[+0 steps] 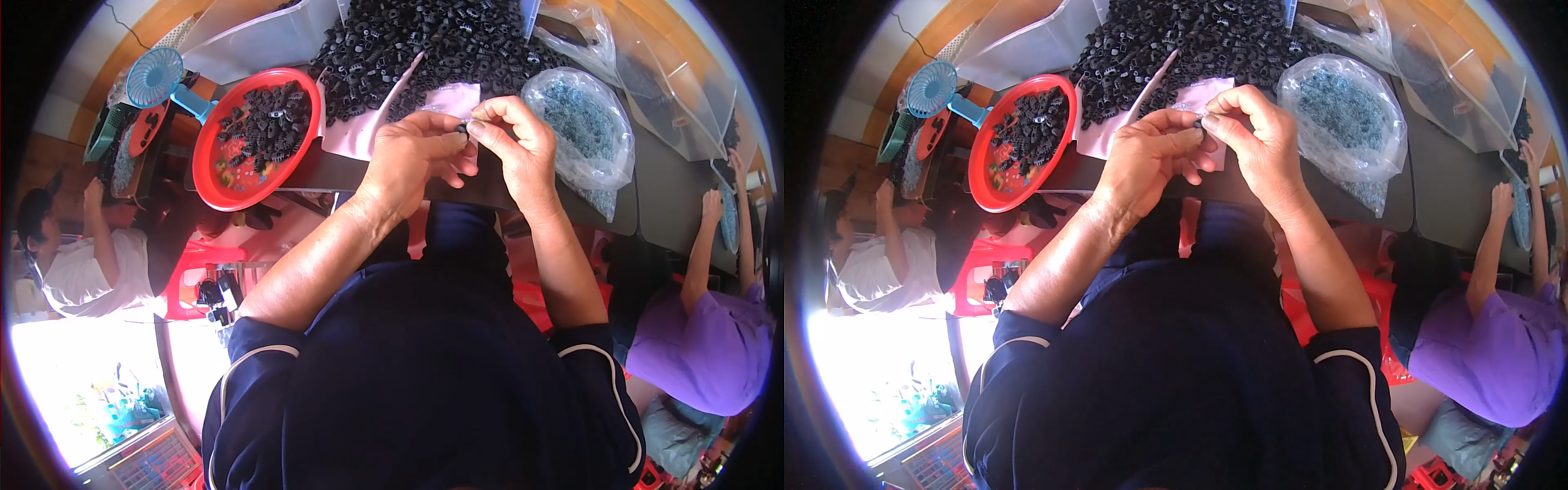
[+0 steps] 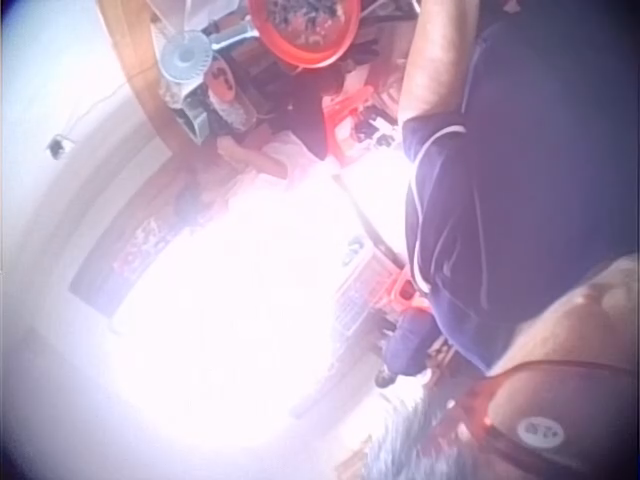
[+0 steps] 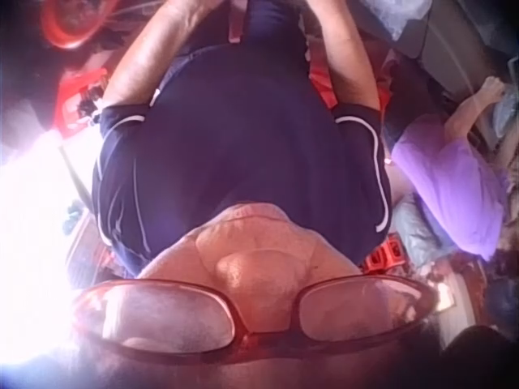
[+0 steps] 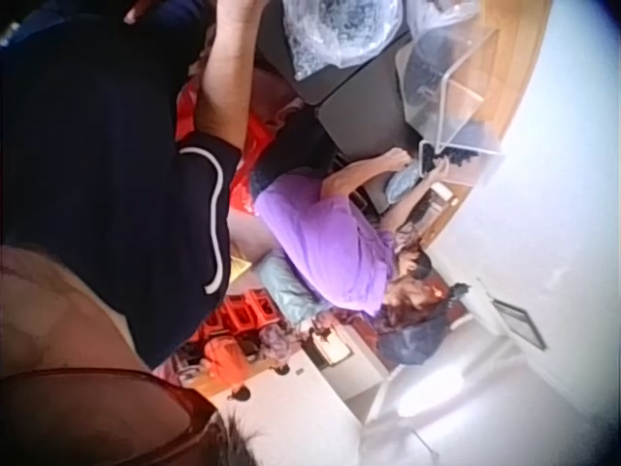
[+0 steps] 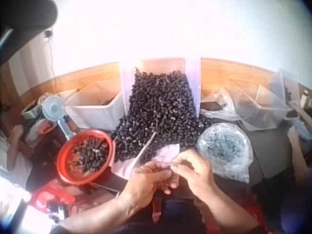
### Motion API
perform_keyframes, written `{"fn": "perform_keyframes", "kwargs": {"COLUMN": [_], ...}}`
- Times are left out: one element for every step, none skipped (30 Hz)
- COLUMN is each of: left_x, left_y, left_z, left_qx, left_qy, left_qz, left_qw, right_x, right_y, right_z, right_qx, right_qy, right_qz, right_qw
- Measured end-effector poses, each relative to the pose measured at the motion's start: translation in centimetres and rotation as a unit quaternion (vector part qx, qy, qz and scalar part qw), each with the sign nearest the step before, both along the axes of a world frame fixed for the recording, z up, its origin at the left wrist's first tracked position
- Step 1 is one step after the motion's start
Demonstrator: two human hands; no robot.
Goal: The person assembles small plastic components by inserting small inner pieces into plastic casings by hand.
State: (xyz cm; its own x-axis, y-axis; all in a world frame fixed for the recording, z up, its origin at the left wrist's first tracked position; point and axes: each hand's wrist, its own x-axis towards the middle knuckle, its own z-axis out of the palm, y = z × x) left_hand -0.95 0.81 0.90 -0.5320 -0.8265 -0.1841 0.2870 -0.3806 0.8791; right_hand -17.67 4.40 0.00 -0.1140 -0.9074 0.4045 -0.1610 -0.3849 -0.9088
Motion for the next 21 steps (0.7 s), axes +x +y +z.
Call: {"fn": "perform_keyframes", "kwargs": {"left_x": [0.2,0.3,0.4,0.5,0.5,0.6,0.7,0.8,0.8,0.9,0.9,1.0,1.1,1.2,1.3,1.3,1.3,1.2,1.3,1.3,1.4], "left_y": [-0.1,-0.1,-0.2,-0.3,-0.2,-0.2,-0.1,-0.1,-0.1,-0.1,-0.1,-0.2,-0.1,-0.1,0.0,0.1,0.1,0.1,0.1,0.1,0.2], "left_z": [-0.1,-0.1,-0.1,0.0,0.0,0.1,0.1,0.1,0.0,0.0,0.0,0.0,0.0,0.1,0.3,0.3,0.2,0.2,0.1,0.0,-0.1], "left_qx": [-0.007,-0.007,-0.013,-0.02,-0.019,-0.035,-0.051,-0.05,-0.063,-0.075,-0.074,-0.084,-0.093,-0.092,-0.11,-0.128,-0.127,-0.124,-0.121,-0.12,-0.12], "left_qy": [-0.014,-0.013,-0.015,-0.017,-0.016,-0.024,-0.033,-0.031,-0.037,-0.043,-0.041,-0.054,-0.067,-0.066,-0.09,-0.114,-0.113,-0.112,-0.11,-0.109,-0.106], "left_qz": [0.003,0.003,0.012,0.021,0.021,0.019,0.017,0.018,0.017,0.015,0.015,0.015,0.015,0.016,0.014,0.011,0.011,0.01,0.008,0.009,0.013], "left_qw": [1.0,1.0,1.0,0.999,0.999,0.999,0.998,0.998,0.997,0.996,0.996,0.995,0.993,0.993,0.99,0.985,0.985,0.986,0.987,0.987,0.987], "right_x": [-0.1,-0.3,-0.5,-0.8,-0.9,-0.9,-0.8,-0.7,-0.7,-0.8,-0.8,-0.8,-0.7,-0.6,-0.5,-0.4,-0.4,-0.4,-0.5,-0.5,-0.4], "right_y": [0.0,0.0,-0.1,-0.2,-0.3,-0.3,-0.4,-0.5,-0.6,-0.6,-0.7,-0.8,-0.8,-0.9,-0.9,-0.9,-1.0,-1.0,-1.1,-1.1,-1.1], "right_z": [0.2,0.4,0.6,0.8,1.0,1.3,1.6,1.8,1.9,2.0,2.2,2.3,2.5,2.6,2.7,2.8,2.8,2.8,2.7,2.6,2.7], "right_qx": [-0.027,-0.055,-0.055,-0.078,-0.102,-0.101,-0.106,-0.111,-0.11,-0.115,-0.121,-0.12,-0.11,-0.1,-0.099,-0.109,-0.118,-0.117,-0.135,-0.152,-0.151], "right_qy": [0.052,0.103,0.105,0.135,0.166,0.167,0.195,0.224,0.225,0.24,0.255,0.257,0.234,0.21,0.211,0.239,0.266,0.267,0.298,0.328,0.329], "right_qz": [-0.019,-0.037,-0.037,-0.024,-0.01,-0.01,0.004,0.018,0.019,0.016,0.014,0.014,0.022,0.03,0.031,0.039,0.046,0.047,0.041,0.035,0.036], "right_qw": [0.998,0.992,0.992,0.987,0.981,0.981,0.975,0.968,0.968,0.964,0.959,0.959,0.966,0.972,0.972,0.964,0.956,0.955,0.944,0.932,0.931]}}
